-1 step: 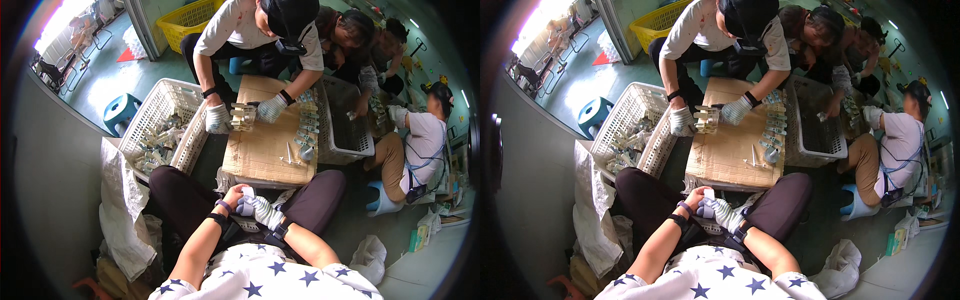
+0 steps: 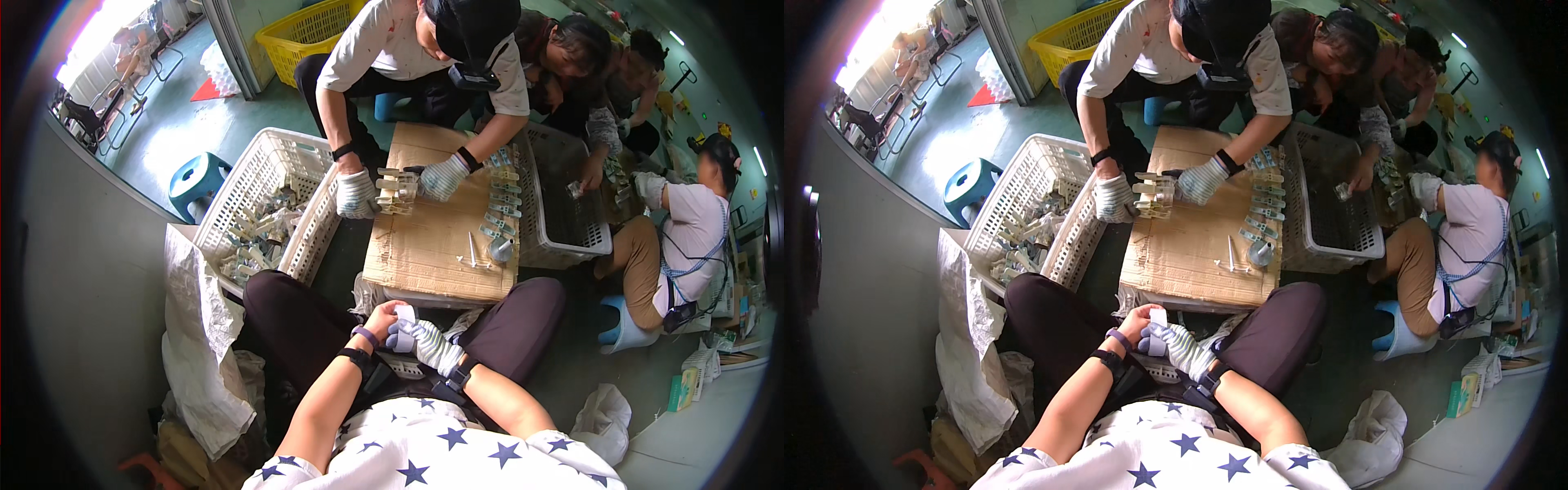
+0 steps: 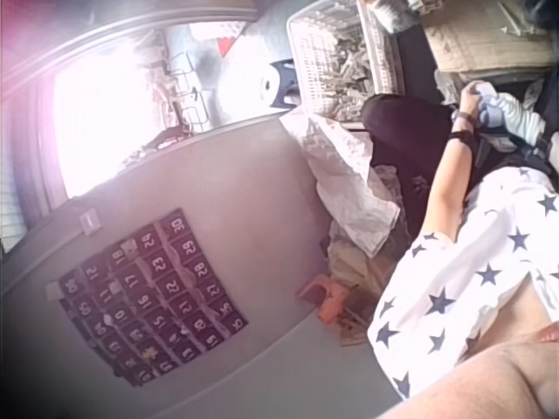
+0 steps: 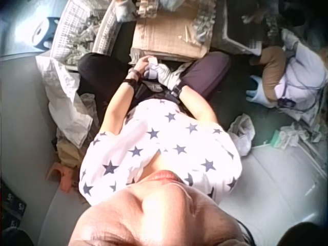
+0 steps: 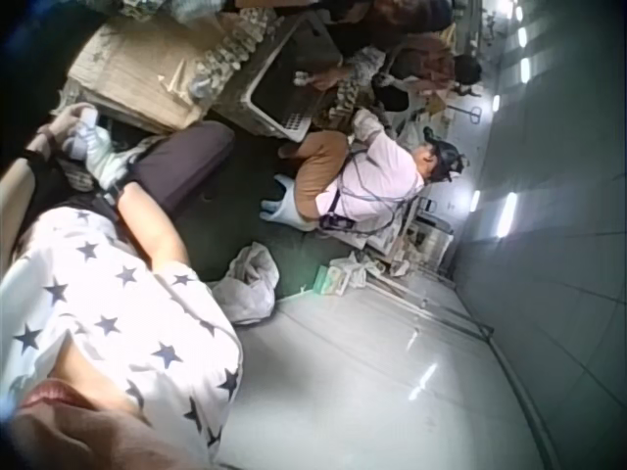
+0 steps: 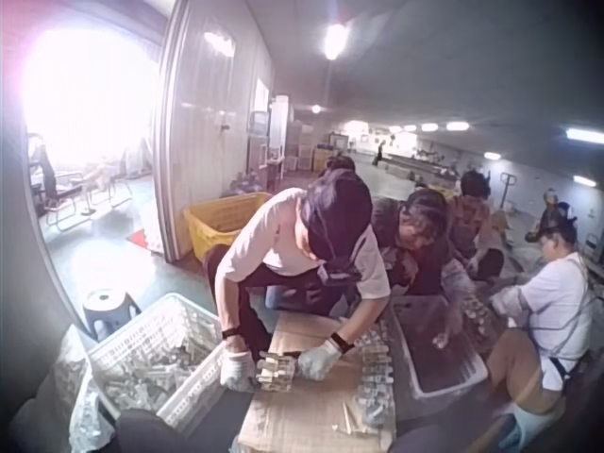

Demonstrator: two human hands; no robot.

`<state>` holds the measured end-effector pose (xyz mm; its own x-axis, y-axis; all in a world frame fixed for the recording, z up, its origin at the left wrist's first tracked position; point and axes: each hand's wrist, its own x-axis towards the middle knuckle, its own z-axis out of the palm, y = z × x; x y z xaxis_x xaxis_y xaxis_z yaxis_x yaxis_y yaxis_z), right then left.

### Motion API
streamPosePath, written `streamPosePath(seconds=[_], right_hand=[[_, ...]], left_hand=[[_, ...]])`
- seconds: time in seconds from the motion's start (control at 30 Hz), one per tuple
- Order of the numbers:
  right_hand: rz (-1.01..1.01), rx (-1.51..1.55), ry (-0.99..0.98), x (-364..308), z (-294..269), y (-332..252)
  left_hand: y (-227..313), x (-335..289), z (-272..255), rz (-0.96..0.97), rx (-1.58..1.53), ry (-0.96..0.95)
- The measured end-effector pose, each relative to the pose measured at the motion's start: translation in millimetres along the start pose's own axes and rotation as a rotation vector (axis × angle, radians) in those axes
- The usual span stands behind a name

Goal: The person assembles components by joining plastic clips and springs together by hand, then places the assembled units into a white plastic basket.

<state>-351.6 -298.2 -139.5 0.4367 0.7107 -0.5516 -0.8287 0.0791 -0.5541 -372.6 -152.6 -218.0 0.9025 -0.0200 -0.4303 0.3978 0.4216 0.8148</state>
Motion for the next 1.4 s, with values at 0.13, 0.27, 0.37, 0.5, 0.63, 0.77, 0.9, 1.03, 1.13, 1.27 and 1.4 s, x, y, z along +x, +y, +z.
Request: streamPosePath(seconds=[0.13, 0.27, 0.37, 0.5, 0.63, 0.77, 0.9, 1.03, 1.13, 1.27, 1.4], right_hand=[[0.008, -0.013, 0.003, -0.8, 1.3, -0.9], [0.005, -0.004, 0.003, -0.4, 0.4, -0.4], [0.007, -0.014, 0.008, 0.2, 0.3, -0.4], [-0.011, -0.004, -0.001, 0.7, -0.8, 0.4], [0.003, -0.009, 0.006, -0.1, 0.9, -0.2], [0.008, -0.007, 0.010, 0.1, -1.6, 0.7], [0.003, -0.014, -0.004, 0.4, 0.3, 0.8], [0.006, -0.006, 0.006, 1.5, -2.3, 1.4], [0.007, -0.007, 0.009, 1.3, -0.9, -0.1], [0.006, -0.021, 0.008, -1.2, 1.9, -4.1], [0.001, -0.020, 0.018, -1.9, 0.3, -3.7]], left_hand=[[-3.9, 1.6, -2.5, -0.008, -0.024, 0.003], [-8.6, 4.2, -4.5, 0.005, -0.045, -0.012], [-8.7, 4.5, -4.9, 0.007, -0.050, -0.011], [-5.8, 3.8, -2.8, 0.000, -0.044, -0.007], [-5.9, 3.2, -3.6, -0.008, -0.022, 0.005], [-4.1, 2.4, -0.6, -0.017, -0.015, 0.015], [-7.6, 2.9, -4.0, -0.012, -0.048, 0.008], [-7.3, 4.1, -3.4, -0.004, -0.015, 0.016], [-4.3, 3.0, -2.5, -0.011, -0.014, 0.016], [-1.4, 1.5, -1.1, -0.016, -0.048, 0.007], [-3.5, 3.1, -0.2, -0.008, -0.065, -0.004]])
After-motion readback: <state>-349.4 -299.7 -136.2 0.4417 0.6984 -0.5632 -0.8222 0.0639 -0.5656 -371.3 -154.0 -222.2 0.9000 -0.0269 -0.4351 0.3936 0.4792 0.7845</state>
